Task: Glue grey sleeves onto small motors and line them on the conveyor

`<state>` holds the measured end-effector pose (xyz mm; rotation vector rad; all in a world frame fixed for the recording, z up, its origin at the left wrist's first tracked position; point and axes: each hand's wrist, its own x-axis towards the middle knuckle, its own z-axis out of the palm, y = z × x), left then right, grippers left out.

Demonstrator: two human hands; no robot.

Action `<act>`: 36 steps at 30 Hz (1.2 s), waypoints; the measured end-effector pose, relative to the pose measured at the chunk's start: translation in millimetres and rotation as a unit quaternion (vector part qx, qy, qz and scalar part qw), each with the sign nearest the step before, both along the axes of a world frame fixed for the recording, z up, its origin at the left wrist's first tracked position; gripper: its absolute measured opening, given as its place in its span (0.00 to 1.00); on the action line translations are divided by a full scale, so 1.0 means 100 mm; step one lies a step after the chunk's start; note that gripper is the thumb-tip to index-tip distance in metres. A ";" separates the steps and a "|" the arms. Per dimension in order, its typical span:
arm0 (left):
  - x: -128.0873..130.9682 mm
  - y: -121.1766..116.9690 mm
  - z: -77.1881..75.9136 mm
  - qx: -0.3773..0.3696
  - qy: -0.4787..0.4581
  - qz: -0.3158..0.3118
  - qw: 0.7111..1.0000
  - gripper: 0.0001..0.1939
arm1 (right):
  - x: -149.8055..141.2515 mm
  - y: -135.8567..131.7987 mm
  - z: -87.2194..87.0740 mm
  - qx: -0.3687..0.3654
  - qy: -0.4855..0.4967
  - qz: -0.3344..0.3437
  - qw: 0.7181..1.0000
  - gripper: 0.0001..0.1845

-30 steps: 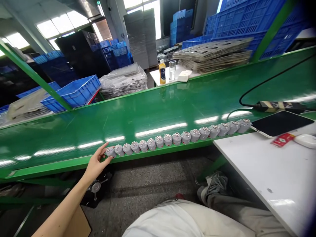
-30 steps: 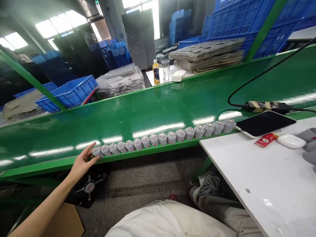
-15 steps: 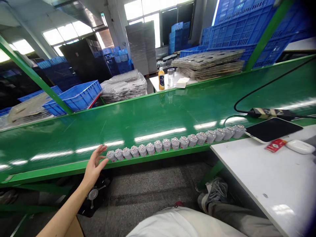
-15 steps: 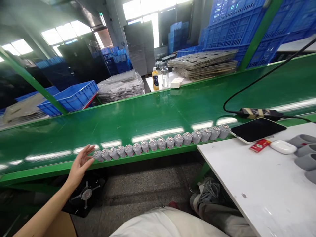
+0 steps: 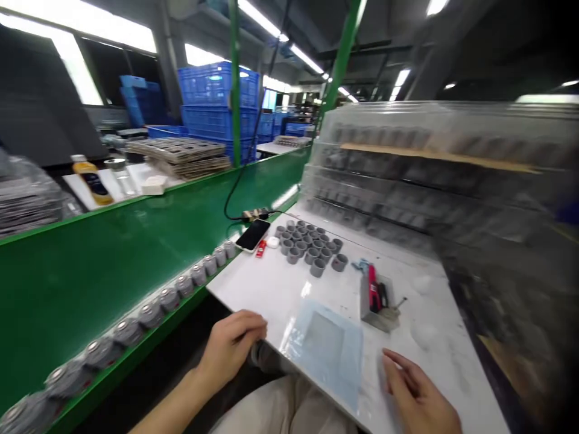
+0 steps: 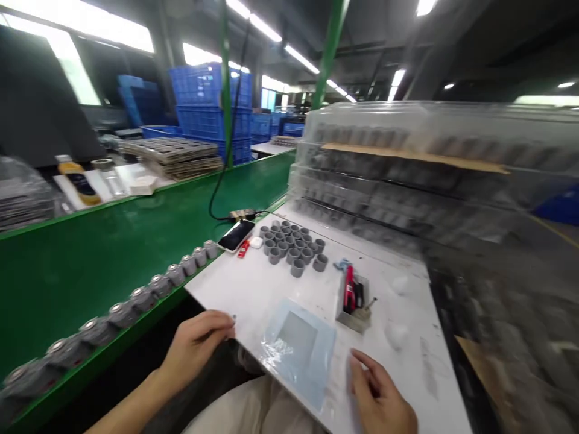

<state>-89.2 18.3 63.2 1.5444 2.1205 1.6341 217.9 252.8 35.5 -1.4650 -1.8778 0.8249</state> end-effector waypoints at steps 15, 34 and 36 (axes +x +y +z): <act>-0.25 1.93 0.20 -0.059 0.068 -0.104 0.990 0.08 | -0.03 -0.11 0.26 0.031 0.105 -0.072 0.991 0.30; 0.24 1.03 -0.21 -0.136 -0.303 -0.263 0.906 0.16 | -0.12 0.03 0.39 0.177 0.198 -0.084 0.960 0.32; 0.25 1.05 -0.20 -0.130 -0.329 -0.255 0.900 0.20 | -0.24 -0.17 0.38 0.138 0.225 -0.061 0.963 0.29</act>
